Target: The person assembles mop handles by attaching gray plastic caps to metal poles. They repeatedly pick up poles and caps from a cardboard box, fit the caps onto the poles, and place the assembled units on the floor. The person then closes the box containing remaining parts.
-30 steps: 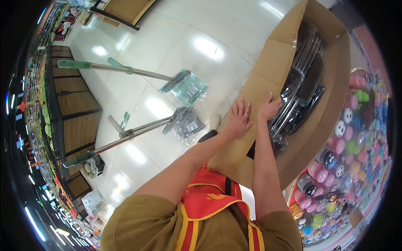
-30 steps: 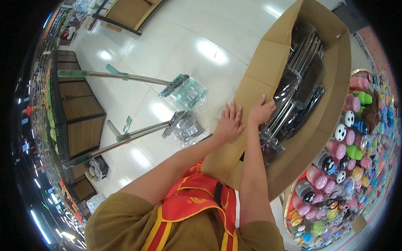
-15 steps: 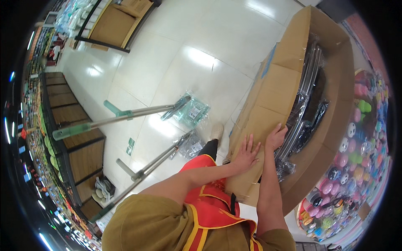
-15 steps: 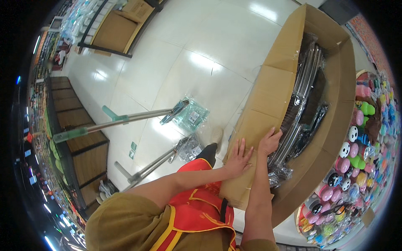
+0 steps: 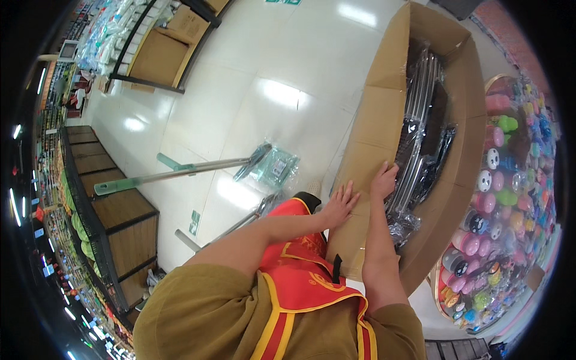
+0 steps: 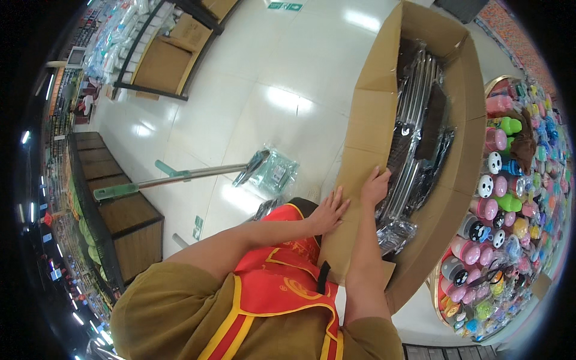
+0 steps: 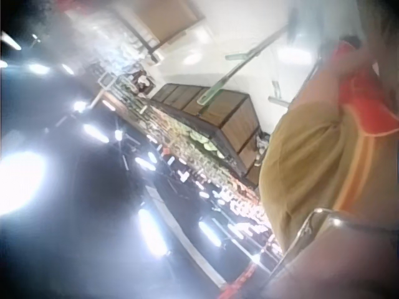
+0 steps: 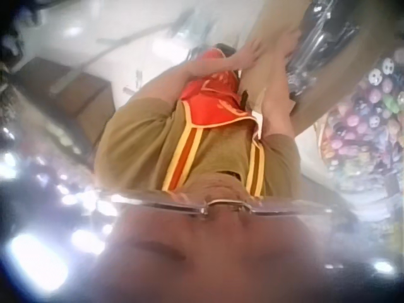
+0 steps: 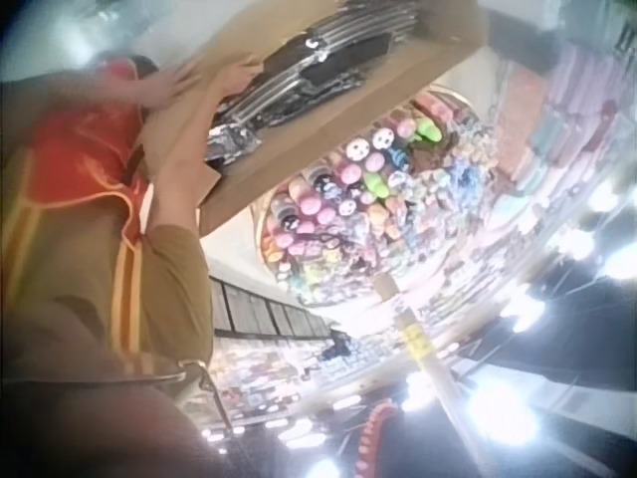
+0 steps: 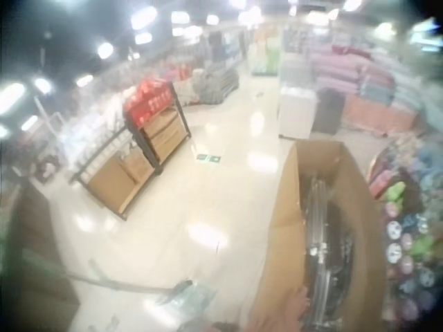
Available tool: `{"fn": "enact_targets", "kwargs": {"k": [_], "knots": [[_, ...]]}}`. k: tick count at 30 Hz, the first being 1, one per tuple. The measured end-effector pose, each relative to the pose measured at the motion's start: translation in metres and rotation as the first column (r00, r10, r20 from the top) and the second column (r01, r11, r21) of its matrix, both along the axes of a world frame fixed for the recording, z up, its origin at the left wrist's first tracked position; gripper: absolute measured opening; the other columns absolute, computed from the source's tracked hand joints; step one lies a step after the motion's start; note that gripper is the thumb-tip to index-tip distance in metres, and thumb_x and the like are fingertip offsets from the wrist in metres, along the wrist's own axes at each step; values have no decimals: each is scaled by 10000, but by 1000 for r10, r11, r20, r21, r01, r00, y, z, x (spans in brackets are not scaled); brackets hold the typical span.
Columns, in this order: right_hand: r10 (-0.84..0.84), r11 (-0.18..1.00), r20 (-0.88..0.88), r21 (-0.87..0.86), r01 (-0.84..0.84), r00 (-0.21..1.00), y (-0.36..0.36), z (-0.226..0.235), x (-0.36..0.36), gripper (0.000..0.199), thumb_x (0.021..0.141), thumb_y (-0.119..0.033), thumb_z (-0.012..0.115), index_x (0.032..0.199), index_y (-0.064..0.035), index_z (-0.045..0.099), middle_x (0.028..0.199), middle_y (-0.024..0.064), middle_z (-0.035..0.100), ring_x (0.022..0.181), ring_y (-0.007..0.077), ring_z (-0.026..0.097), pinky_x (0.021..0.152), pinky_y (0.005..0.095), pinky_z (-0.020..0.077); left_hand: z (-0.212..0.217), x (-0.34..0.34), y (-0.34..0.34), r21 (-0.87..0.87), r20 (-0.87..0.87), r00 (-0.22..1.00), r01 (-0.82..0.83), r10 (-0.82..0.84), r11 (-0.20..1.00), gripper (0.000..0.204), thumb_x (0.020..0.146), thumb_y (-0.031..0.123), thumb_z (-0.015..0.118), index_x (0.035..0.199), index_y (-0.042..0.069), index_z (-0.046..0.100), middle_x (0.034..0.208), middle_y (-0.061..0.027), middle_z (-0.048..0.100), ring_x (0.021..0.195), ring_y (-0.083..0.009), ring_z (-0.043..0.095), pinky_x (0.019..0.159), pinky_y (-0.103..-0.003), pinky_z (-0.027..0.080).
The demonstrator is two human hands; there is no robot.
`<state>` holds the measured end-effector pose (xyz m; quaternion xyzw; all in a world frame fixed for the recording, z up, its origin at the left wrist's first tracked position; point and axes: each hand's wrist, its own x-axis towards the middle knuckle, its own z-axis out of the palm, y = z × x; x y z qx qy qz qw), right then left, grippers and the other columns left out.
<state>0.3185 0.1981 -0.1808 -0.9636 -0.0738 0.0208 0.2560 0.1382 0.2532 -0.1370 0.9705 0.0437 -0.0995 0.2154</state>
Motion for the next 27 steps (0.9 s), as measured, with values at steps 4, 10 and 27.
{"fn": "enact_targets", "kwargs": {"k": [4, 10, 27], "knots": [[-5, 1000, -24, 11, 5, 1000, 4, 10, -2, 390, 979, -364, 444, 1161, -20, 468, 978, 252, 634, 829, 437, 621, 679, 506, 484, 3, -2, 0, 46, 5, 1000, 22, -22, 999, 759, 839, 366, 624, 1433, 5, 320, 1465, -399, 111, 1267, -503, 359, 1024, -488, 362], [-47, 999, -52, 15, 48, 998, -3, 6, -5, 378, 961, -327, 480, 1157, -4, 501, 976, 251, 627, 846, 430, 619, 698, 502, 477, 3, -6, 23, -131, -45, 941, 328, -336, 936, 732, 811, 354, 647, 1409, 37, 369, 1473, -379, 109, 977, -471, 545, 870, -472, 486], [-110, 993, -141, 19, 113, 984, -7, 7, -5, 369, 915, -276, 542, 1166, -8, 512, 992, 225, 625, 860, 416, 609, 731, 482, 485, -1, 287, 233, -364, 261, 865, -323, 429, 873, 547, 921, 256, 513, 1393, 28, 356, 1404, -264, 370, 1250, -408, 408, 1016, -467, 385]]}}
